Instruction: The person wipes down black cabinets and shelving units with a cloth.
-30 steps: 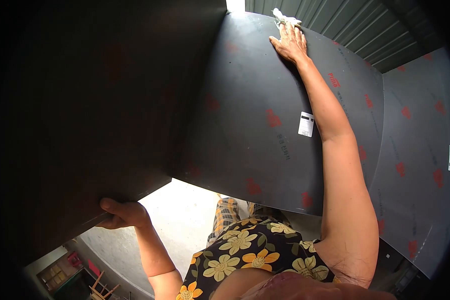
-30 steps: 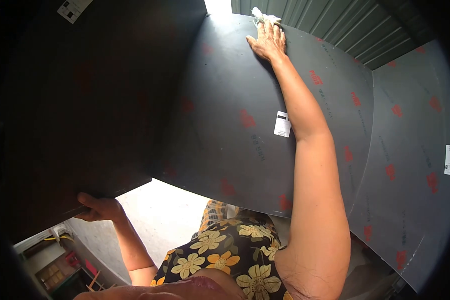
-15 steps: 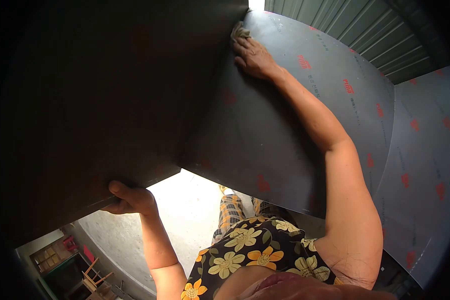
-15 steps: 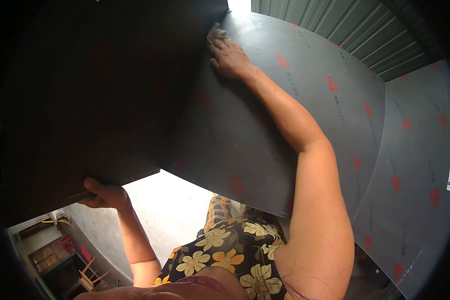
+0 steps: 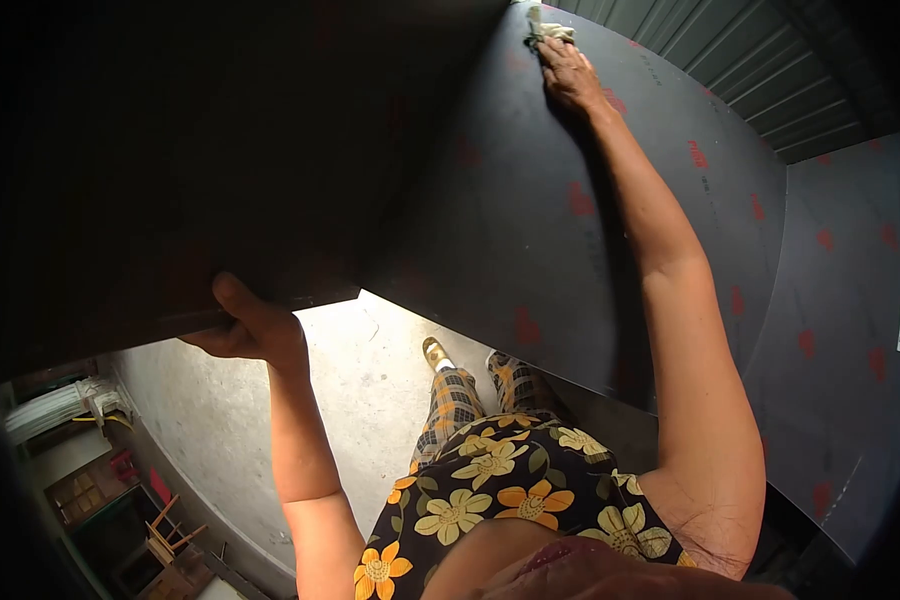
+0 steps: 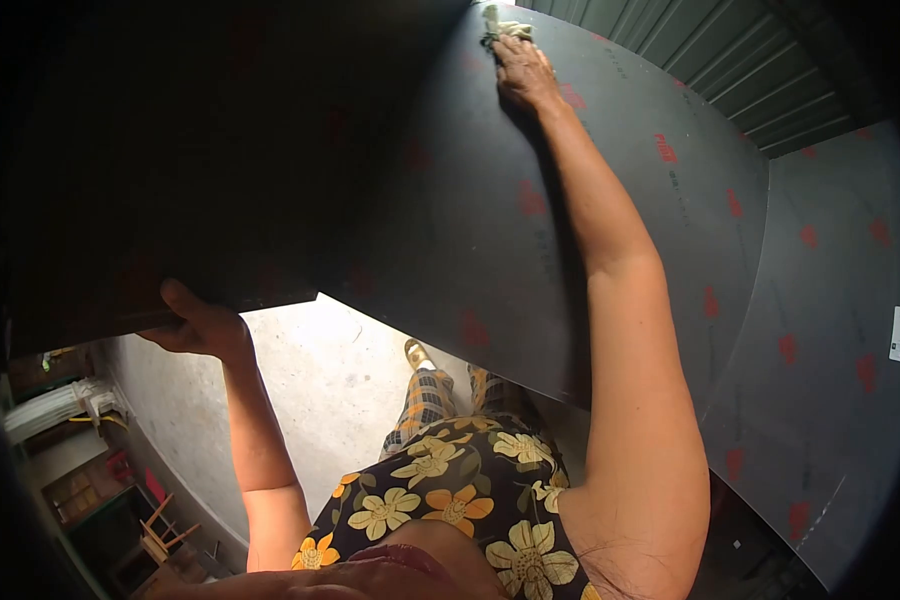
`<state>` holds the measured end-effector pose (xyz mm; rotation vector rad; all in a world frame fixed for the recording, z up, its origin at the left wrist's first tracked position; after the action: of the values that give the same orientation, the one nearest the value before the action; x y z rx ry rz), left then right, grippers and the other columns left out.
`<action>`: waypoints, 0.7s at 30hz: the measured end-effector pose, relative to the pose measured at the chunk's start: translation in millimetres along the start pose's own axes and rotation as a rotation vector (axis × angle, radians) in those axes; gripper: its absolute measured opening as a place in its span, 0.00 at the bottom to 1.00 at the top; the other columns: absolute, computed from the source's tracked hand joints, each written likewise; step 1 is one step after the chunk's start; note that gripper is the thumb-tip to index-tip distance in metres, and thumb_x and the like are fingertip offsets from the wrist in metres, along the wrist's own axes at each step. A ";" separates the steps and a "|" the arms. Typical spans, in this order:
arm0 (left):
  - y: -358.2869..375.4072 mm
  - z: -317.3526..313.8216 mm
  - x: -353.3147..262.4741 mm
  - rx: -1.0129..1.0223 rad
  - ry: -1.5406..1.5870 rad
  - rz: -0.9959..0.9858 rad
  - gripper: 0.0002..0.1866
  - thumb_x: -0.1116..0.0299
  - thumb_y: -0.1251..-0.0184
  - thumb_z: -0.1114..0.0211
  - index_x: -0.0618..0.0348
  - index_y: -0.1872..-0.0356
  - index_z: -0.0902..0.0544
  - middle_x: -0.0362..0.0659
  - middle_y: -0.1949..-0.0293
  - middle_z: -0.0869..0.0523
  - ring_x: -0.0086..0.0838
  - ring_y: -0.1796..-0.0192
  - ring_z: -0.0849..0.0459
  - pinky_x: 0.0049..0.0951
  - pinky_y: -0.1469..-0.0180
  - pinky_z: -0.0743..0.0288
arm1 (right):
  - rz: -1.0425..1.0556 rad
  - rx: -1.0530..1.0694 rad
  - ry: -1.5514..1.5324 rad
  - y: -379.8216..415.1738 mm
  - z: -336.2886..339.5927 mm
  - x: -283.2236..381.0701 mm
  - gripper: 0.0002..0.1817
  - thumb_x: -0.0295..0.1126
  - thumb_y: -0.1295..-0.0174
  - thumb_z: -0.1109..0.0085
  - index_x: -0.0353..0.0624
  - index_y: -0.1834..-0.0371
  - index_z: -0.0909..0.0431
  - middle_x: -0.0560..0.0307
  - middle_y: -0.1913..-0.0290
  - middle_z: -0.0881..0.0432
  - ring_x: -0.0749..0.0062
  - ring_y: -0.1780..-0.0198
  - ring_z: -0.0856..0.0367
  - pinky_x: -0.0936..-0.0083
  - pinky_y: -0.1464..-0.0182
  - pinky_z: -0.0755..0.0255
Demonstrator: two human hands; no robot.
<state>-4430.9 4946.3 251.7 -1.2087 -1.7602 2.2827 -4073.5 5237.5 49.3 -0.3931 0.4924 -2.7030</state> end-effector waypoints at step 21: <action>23.1 44.9 -23.4 0.391 0.112 -0.084 0.33 0.45 0.32 0.47 0.53 0.34 0.43 0.54 0.40 0.27 0.43 0.37 0.28 0.49 0.34 0.38 | 0.077 -0.083 -0.547 232.2 58.6 366.9 0.21 0.20 0.43 0.52 0.40 0.44 0.28 0.49 0.45 0.25 0.52 0.39 0.30 0.58 0.38 0.35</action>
<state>-4430.5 4890.8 248.6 -1.1357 -1.2245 2.3112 -4312.9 4872.5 87.2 -1.0696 0.4430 -2.3621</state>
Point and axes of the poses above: each hand's wrist, its own y-axis away from the middle knuckle, its own z-axis out of the back of the hand, x = y × z, the point moved 4 cm from there along -y, towards the middle knuckle
